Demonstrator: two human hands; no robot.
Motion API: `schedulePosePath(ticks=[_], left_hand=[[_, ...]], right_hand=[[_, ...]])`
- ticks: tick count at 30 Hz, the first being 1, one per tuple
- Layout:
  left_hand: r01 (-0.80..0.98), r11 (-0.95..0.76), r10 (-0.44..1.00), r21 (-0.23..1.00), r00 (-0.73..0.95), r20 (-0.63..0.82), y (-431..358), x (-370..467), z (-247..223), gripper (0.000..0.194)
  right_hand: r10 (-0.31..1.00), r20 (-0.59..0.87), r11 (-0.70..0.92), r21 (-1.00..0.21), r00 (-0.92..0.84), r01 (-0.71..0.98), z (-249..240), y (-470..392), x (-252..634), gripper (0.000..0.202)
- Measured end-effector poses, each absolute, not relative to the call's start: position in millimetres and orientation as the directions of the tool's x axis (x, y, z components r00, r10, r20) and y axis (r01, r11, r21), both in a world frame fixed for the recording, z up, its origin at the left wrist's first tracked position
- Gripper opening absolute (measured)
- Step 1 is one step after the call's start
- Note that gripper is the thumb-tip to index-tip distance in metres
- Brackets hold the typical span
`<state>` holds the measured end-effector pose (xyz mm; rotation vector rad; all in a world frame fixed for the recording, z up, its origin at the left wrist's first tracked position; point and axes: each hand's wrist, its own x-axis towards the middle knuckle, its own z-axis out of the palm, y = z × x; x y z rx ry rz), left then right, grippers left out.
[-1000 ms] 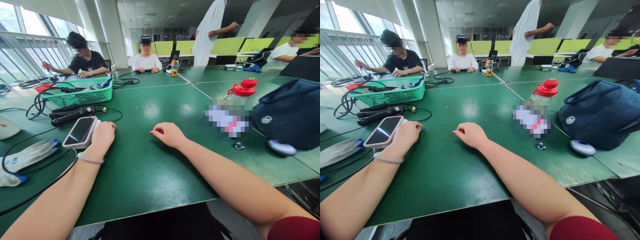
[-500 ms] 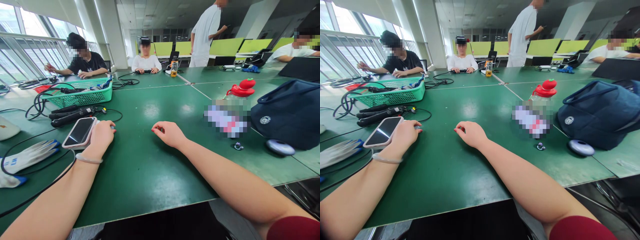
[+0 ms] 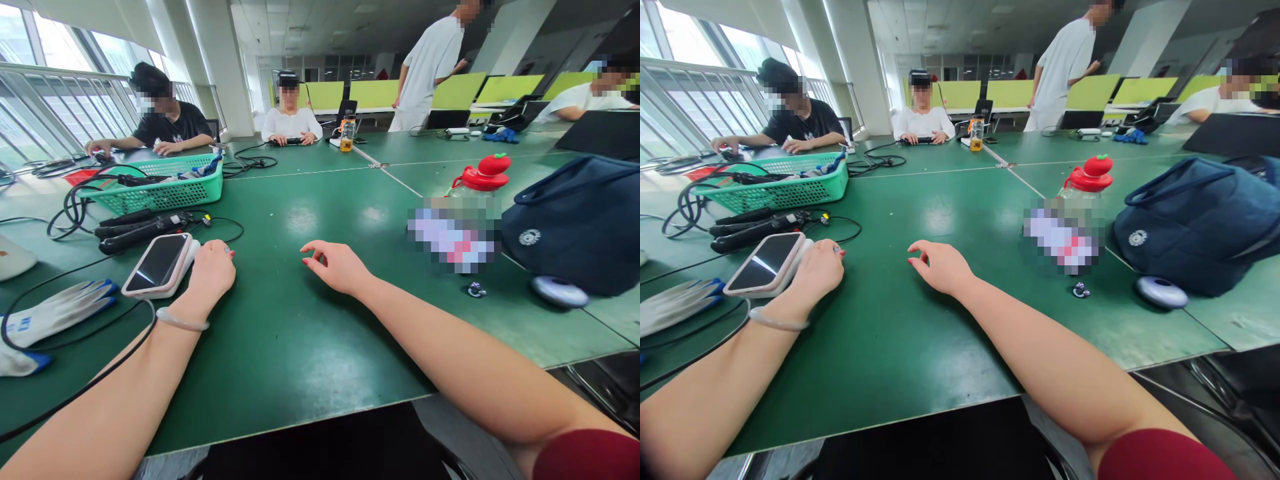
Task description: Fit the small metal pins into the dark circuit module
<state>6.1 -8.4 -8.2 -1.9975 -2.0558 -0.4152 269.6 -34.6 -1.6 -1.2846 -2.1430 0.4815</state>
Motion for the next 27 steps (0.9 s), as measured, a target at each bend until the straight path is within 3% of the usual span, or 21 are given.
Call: schedulePosePath(ticks=[6, 12, 15, 20, 24, 27], left_hand=[[0.987, -0.047, 0.990, 0.151, 0.026, 0.139, -12.3, 23.6, -16.5, 0.025], [0.739, -0.417, 0.888, 0.529, 0.455, 0.064, -43.6, 60.1, -2.1, 0.020], [0.623, -0.480, 0.823, 0.618, 0.564, 0.071, -56.7, 71.6, 4.3, 0.020], [0.570, -0.416, 0.825, 0.709, 0.565, 0.030, -57.6, 71.7, 2.1, 0.026], [0.301, -0.273, 0.822, 0.914, 0.566, 0.059, -54.4, 72.3, -3.6, 0.029], [0.149, -0.176, 0.837, 0.973, 0.543, 0.068, -52.0, 73.2, -4.4, 0.030]], right_hand=[[0.883, 0.206, 0.464, -0.523, -0.422, 0.715, -4.1, -30.8, 270.4, 0.020], [0.870, 0.108, 0.470, -0.474, -0.481, 0.744, -8.9, -25.7, 269.8, 0.018], [0.868, 0.101, 0.473, -0.465, -0.486, 0.748, -10.1, -25.0, 269.5, 0.026], [0.873, 0.097, 0.462, -0.482, -0.479, 0.745, -9.6, -26.2, 267.6, 0.022], [0.868, 0.108, 0.476, -0.464, -0.485, 0.747, -10.1, -26.6, 265.7, 0.011], [0.849, 0.123, 0.510, -0.449, -0.514, 0.734, -11.3, -26.1, 266.0, 0.013]])
